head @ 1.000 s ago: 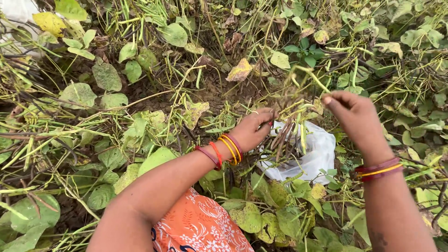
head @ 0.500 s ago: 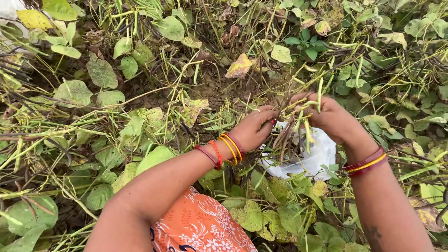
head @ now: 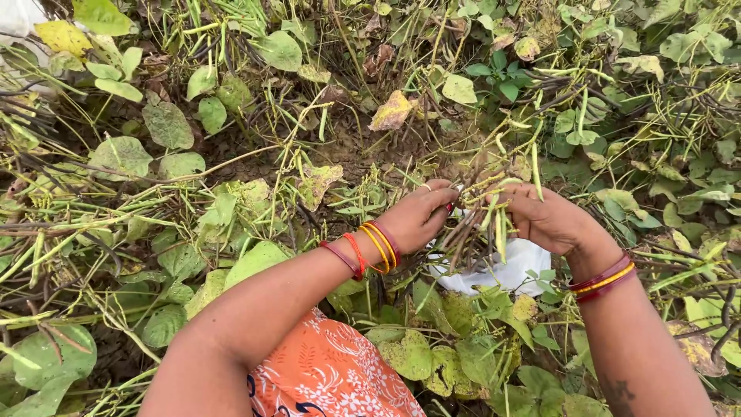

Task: Harvest agricultural pods from plants by hand and collect them in a plastic bag.

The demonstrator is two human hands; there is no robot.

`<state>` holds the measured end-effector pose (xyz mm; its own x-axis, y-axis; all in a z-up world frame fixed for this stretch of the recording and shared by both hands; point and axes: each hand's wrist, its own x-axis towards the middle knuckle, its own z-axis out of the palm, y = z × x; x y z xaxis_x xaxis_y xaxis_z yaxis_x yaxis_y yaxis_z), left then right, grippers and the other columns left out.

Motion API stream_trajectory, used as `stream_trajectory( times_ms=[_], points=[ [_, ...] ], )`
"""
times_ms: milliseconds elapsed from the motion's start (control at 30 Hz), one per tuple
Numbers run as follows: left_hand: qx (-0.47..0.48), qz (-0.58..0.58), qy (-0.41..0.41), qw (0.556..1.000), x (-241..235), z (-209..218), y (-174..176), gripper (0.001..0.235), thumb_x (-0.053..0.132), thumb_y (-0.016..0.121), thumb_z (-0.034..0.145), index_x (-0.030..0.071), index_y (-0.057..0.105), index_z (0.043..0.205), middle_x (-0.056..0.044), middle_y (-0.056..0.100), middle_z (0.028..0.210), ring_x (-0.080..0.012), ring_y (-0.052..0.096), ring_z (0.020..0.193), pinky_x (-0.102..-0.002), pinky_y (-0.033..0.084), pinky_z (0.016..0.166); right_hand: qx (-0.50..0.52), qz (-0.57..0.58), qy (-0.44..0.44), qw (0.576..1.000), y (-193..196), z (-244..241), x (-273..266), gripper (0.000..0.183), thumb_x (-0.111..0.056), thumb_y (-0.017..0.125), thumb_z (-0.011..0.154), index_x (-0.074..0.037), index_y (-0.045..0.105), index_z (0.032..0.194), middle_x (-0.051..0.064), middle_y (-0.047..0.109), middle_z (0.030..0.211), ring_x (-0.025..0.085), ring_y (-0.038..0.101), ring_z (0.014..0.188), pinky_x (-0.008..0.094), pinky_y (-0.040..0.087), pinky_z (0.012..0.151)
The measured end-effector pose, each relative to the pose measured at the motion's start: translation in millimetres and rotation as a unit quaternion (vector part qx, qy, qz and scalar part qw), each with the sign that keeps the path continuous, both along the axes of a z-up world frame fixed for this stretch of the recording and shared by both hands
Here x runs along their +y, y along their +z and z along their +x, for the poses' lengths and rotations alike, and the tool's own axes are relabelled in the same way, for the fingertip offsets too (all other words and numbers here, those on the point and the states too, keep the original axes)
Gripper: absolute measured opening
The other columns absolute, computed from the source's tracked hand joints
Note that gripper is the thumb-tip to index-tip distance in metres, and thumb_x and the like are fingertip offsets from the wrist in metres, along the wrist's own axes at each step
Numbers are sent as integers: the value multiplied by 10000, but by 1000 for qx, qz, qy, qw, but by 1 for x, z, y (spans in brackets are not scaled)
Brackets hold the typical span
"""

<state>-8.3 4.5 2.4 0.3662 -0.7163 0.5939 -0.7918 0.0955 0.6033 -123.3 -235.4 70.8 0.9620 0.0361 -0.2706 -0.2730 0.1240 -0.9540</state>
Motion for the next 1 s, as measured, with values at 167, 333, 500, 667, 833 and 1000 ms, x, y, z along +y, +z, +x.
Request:
stream_trajectory(
  times_ms=[167, 333, 500, 667, 833, 1000],
  points=[
    [-34, 32, 9, 999, 1, -7, 6, 323, 88, 537, 957, -11, 600, 1258, -234, 594, 1322, -429, 597, 1196, -458, 492, 1025, 20, 6, 13, 1000, 2, -6, 5, 287, -183, 662, 977, 13, 682, 1186, 103, 737, 1056, 149, 689, 850, 322, 554, 719],
    [-38, 65, -4, 997, 2, -9, 6, 296, 100, 539, 961, 24, 624, 1234, -212, 606, 1303, -409, 615, 1161, -464, 499, 994, -5, -60, 42, 997, -5, -15, 5, 376, -147, 693, 911, 14, 651, 1248, 61, 729, 1130, 104, 689, 986, 279, 551, 839],
    [-20, 68, -28, 997, 2, -14, 5, 316, 86, 529, 969, 17, 610, 1266, -217, 588, 1317, -409, 605, 1175, -457, 498, 1002, -5, -53, 44, 998, -14, -27, 8, 387, -145, 702, 907, 23, 684, 1255, 65, 736, 1105, 121, 676, 940, 299, 557, 799],
    [-26, 50, -47, 997, 2, -12, 5, 306, 67, 528, 963, 7, 603, 1254, -217, 586, 1299, -405, 602, 1168, -453, 500, 1010, -10, -41, 0, 999, -32, -32, 9, 335, -125, 722, 932, 20, 719, 1234, 81, 734, 1053, 137, 645, 879, 295, 510, 735],
    [-17, 45, -44, 998, 5, -14, 13, 233, 45, 521, 949, 11, 618, 1158, -181, 626, 1160, -383, 619, 1119, -452, 510, 981, -54, -13, -85, 995, -42, -36, 15, 258, -99, 662, 913, 18, 718, 1136, 82, 760, 1024, 159, 709, 907, 288, 578, 809],
    [9, 10, -30, 999, 6, -9, 21, 232, 34, 529, 942, -11, 599, 1159, -187, 624, 1147, -376, 617, 1096, -446, 500, 969, -176, -208, -109, 956, -7, -58, 47, 221, -93, 662, 938, 15, 738, 1115, 40, 726, 1057, 119, 656, 880, 250, 530, 751]
  ],
)
